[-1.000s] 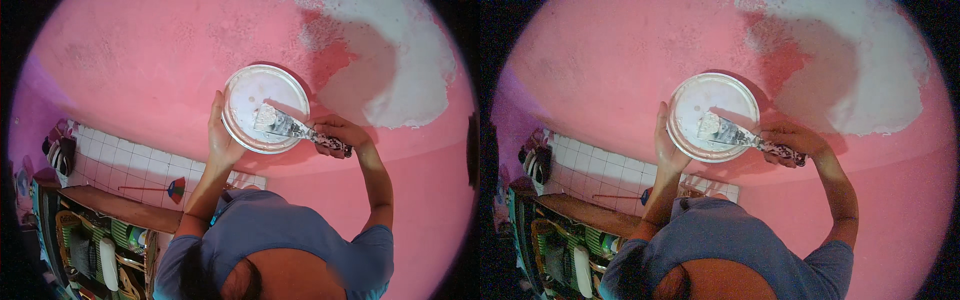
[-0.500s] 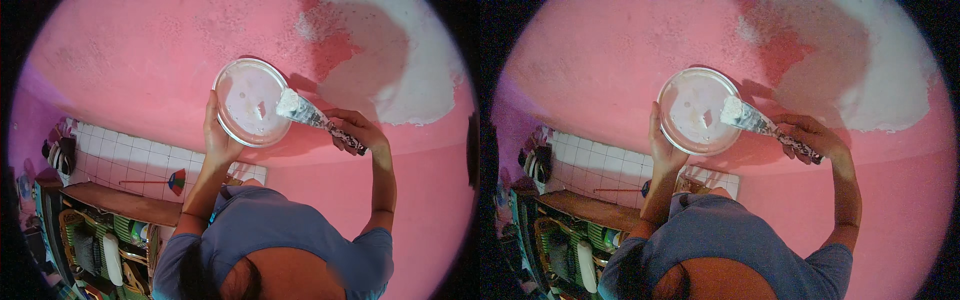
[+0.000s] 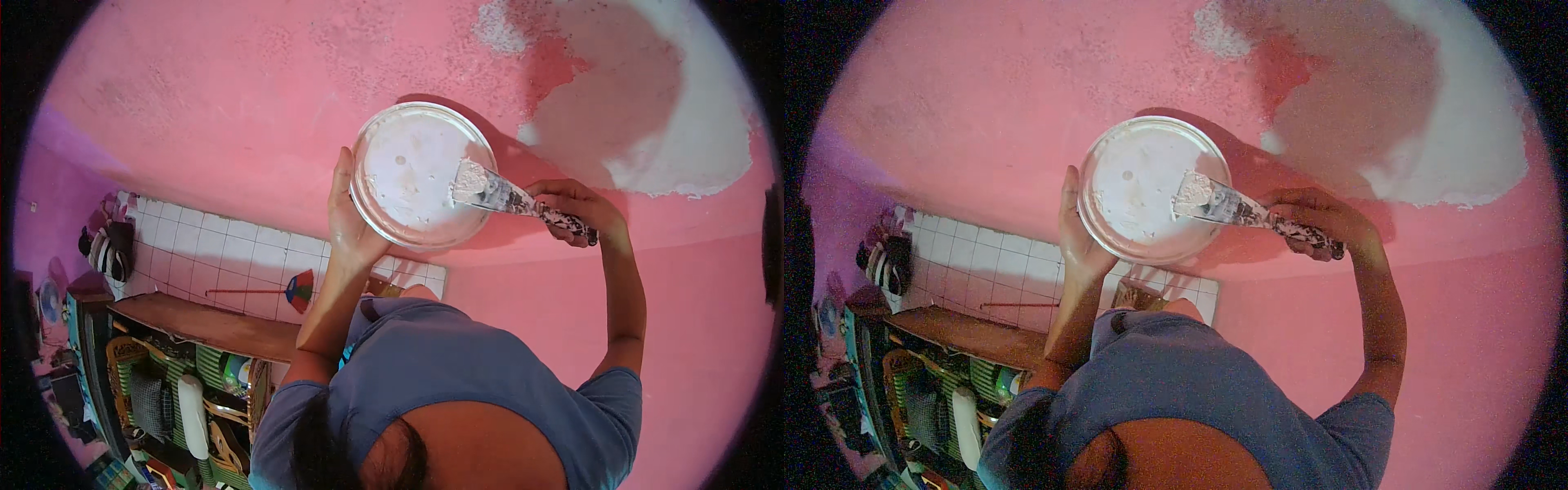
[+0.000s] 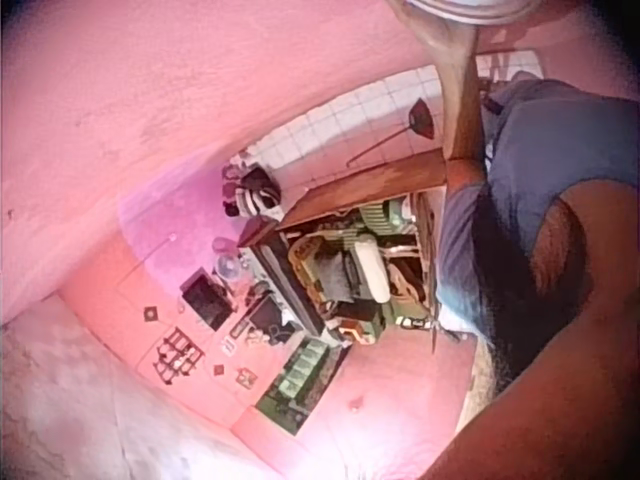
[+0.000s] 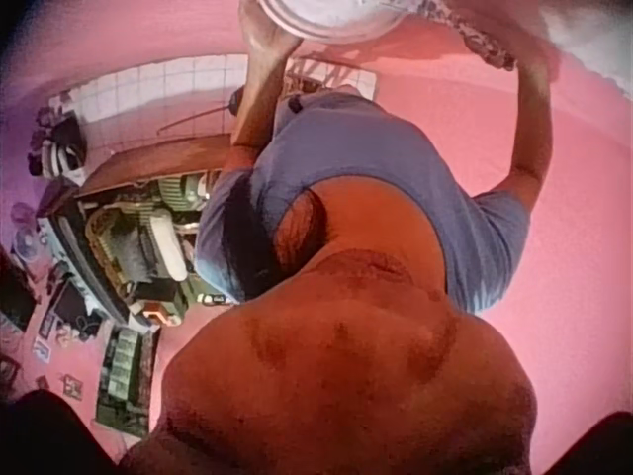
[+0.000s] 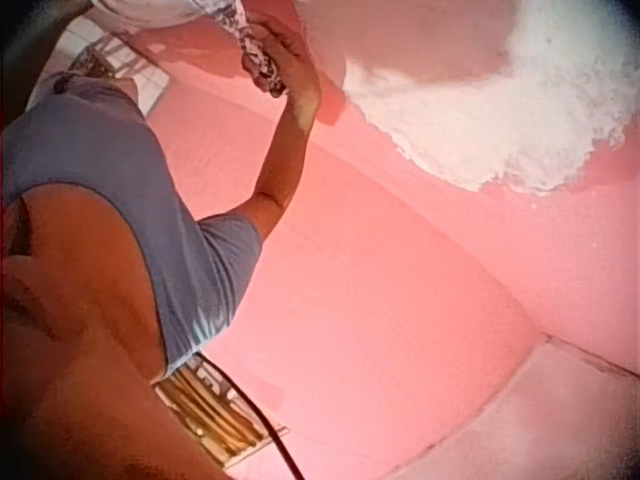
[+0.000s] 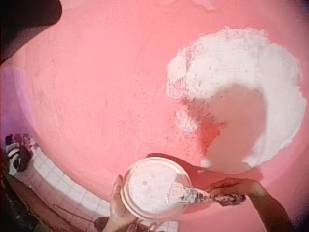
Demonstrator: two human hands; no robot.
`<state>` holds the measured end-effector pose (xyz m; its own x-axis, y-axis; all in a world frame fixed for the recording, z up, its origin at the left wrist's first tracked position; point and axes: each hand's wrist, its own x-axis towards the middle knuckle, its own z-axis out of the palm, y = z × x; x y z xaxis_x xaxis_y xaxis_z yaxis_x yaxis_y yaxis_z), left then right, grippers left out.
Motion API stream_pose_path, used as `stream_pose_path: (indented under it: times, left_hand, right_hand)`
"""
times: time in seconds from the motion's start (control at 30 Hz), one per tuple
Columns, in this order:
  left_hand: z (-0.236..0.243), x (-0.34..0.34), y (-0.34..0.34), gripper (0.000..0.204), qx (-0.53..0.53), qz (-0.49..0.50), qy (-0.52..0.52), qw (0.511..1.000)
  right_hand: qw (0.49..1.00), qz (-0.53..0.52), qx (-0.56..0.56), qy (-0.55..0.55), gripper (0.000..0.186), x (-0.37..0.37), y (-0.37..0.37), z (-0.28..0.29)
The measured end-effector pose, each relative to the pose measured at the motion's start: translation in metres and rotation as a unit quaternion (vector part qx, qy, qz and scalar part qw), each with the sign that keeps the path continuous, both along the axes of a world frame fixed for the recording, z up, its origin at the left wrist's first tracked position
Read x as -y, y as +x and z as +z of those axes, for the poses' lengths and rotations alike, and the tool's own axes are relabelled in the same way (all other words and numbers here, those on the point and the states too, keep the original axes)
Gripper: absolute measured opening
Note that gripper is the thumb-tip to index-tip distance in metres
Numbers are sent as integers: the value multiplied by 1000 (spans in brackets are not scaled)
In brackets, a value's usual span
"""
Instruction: The person applies a white substance from a plastic lid onto a pink wall using a putty knife, spreading and smoothing the material over a damaged area.
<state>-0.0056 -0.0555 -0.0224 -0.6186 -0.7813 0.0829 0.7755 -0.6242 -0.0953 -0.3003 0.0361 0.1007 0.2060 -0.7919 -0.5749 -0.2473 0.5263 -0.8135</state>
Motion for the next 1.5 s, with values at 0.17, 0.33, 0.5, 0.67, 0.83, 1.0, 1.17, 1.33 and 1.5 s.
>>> stream_pose_path:
  times: [0.17,0.33,0.5,0.67,0.83,1.0,1.17,1.33,1.5]
  left_hand:
    - [-3,-3,-7,53,29,6,4,1000]
    - [9,-3,-11,52,-3,6,-3,1000]
    - [44,8,-10,52,23,41,-15,999]
    - [73,17,-6,49,-14,50,-50,997]
    - [86,25,0,46,-38,54,-72,995]
    - [91,26,-2,47,-25,90,-72,993]
    - [87,25,-5,48,-43,77,-75,993]
    - [77,28,-5,49,-95,56,-94,989]
    - [76,23,2,51,-34,95,-60,993]
  right_hand:
    - [996,-81,38,-2,31,-1,11,-6]
    - [992,-40,-17,-121,38,-1,27,16]
    - [929,-39,-216,-297,31,7,57,52]
    - [856,-68,-343,-380,35,22,75,96]
    - [802,-47,-379,-459,33,51,73,120]
    - [743,-50,-437,-503,27,69,67,109]
    - [703,-103,-451,-541,27,74,78,83]
    - [661,-140,-416,-608,30,92,87,47]
    - [613,-198,-427,-634,33,96,87,22]
